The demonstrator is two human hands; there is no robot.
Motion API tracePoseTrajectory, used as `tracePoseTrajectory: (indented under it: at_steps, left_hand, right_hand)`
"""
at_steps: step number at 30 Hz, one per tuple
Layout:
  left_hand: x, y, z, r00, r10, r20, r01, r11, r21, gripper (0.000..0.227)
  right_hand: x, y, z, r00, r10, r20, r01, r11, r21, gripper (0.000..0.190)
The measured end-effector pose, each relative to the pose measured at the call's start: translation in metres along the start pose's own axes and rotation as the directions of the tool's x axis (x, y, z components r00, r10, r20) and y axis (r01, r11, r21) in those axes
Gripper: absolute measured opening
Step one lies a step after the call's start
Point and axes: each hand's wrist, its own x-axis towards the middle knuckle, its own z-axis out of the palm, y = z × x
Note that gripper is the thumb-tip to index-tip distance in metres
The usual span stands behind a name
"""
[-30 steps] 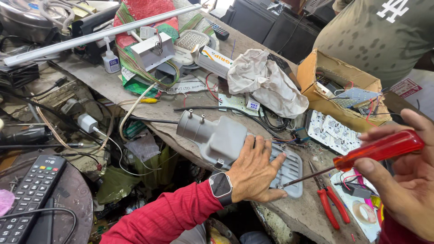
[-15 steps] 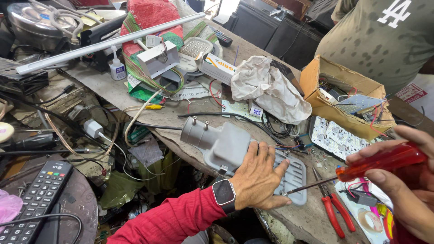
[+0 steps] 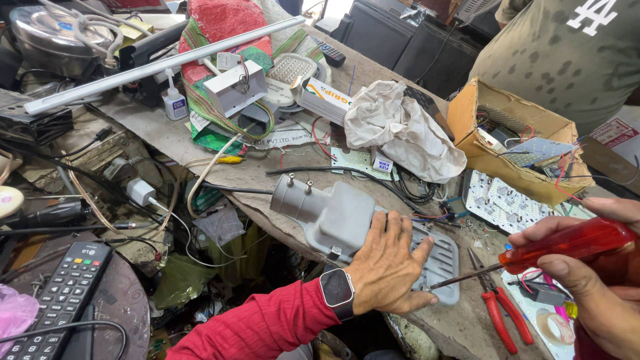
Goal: The person assembles an LED light fixture by placing a circuit board into a housing, inserting a rubber gasket, and securing the cover with screws. They use a screwdriver to tighten multiple screws on the fixture's casing.
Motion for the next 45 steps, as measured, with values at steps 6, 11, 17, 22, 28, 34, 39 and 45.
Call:
tracePoseTrajectory:
  at_steps: [6,11,17,22,28,34,39,45]
  left_hand:
    - [-0.001,-0.002,0.001,1.0,0.007,0.0,-0.007,0.999,0.035,0.102]
    - [0.014,-0.003,-0.007,0.983,-0.048,0.176,0.047,0.999,0.005,0.106]
    - [0.023,-0.005,-0.002,0.999,-0.038,0.028,0.038,0.999,-0.022,0.117]
    - [0.021,-0.001,0.005,0.988,-0.091,0.123,0.096,0.995,-0.033,0.144]
    - [0.026,0.003,0.003,0.996,-0.046,0.075,0.041,0.997,0.068,0.149]
    - [0.022,0.0,0.003,0.997,-0.033,0.072,0.031,0.999,0.036,0.134]
    - [0.022,-0.002,0.0,0.998,-0.01,0.068,0.007,0.999,0.039,0.12]
    - [0.019,-0.001,0.006,0.998,-0.007,0.062,0.005,0.999,0.035,0.117]
  right_hand:
    - [0.021,0.036,-0.021,0.94,-0.331,0.087,0.269,0.873,0.407,0.041]
    - [0.076,0.048,-0.024,0.732,-0.626,0.27,0.142,0.527,0.838,0.016]
    - [0.102,0.029,-0.005,0.565,-0.73,0.385,-0.032,0.447,0.894,0.015]
    - [0.087,0.025,-0.004,0.55,-0.711,0.437,0.0,0.524,0.852,0.018]
    - [0.063,0.027,0.02,0.808,-0.579,0.107,0.113,0.331,0.937,0.036]
    - [0.046,-0.005,0.073,0.753,-0.099,-0.65,0.321,0.918,0.231,0.043]
    - [0.048,-0.019,0.045,0.93,-0.317,-0.185,0.357,0.663,0.659,0.027]
    - [0.046,0.098,-0.009,0.898,-0.437,-0.057,0.267,0.437,0.859,0.024]
